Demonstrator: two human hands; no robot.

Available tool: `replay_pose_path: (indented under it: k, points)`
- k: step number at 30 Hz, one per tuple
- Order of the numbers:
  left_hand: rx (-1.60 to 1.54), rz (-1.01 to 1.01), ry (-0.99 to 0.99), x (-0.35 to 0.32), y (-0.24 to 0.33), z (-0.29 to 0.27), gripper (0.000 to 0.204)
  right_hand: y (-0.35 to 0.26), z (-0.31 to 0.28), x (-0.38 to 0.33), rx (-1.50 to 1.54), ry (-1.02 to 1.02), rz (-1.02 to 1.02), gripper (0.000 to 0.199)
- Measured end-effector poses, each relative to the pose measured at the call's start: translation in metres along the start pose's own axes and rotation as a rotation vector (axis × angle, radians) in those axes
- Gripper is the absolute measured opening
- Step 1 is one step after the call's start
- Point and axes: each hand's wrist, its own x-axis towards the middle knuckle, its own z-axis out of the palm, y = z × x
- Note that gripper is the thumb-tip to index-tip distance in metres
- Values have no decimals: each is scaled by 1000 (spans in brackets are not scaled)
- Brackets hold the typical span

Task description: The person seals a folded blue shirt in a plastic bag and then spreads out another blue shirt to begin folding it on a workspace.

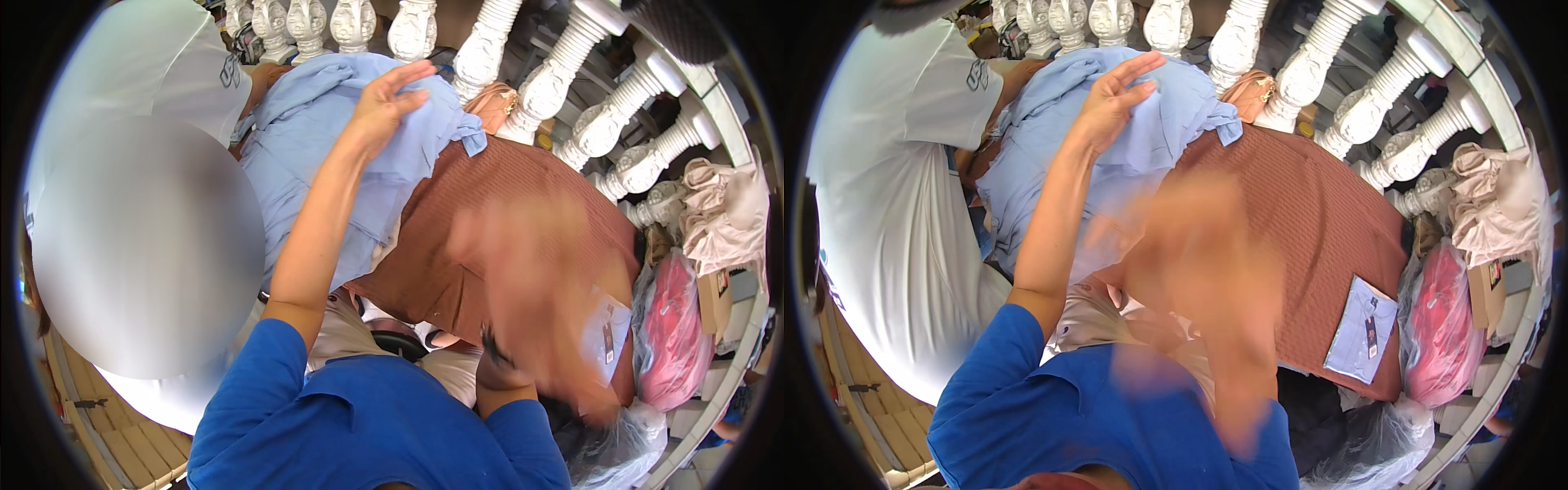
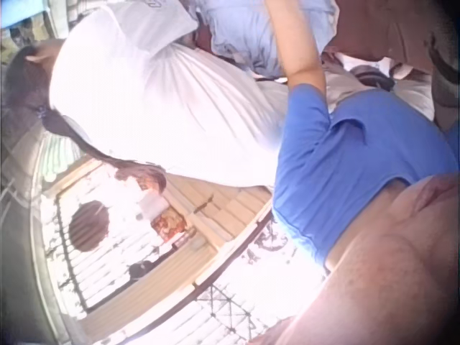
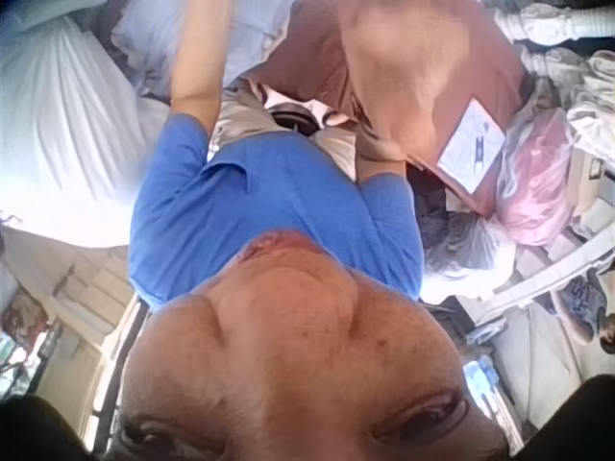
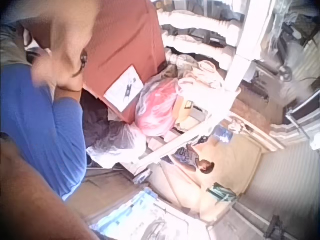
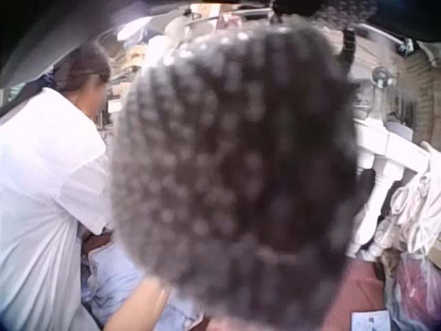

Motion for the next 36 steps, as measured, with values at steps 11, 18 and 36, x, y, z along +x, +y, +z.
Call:
replay_pose_path:
  k: [11, 18, 36]
  points:
    - [540, 419, 96, -36, -10, 1, 50, 130, -120, 41, -496, 685, 56, 17]
    - [1384, 117, 739, 3, -56, -121, 95, 25, -138, 78, -571, 543, -131, 9]
    - [67, 60, 170, -47, 46, -74, 33, -114, -271, -71, -794, 1193, -164, 21]
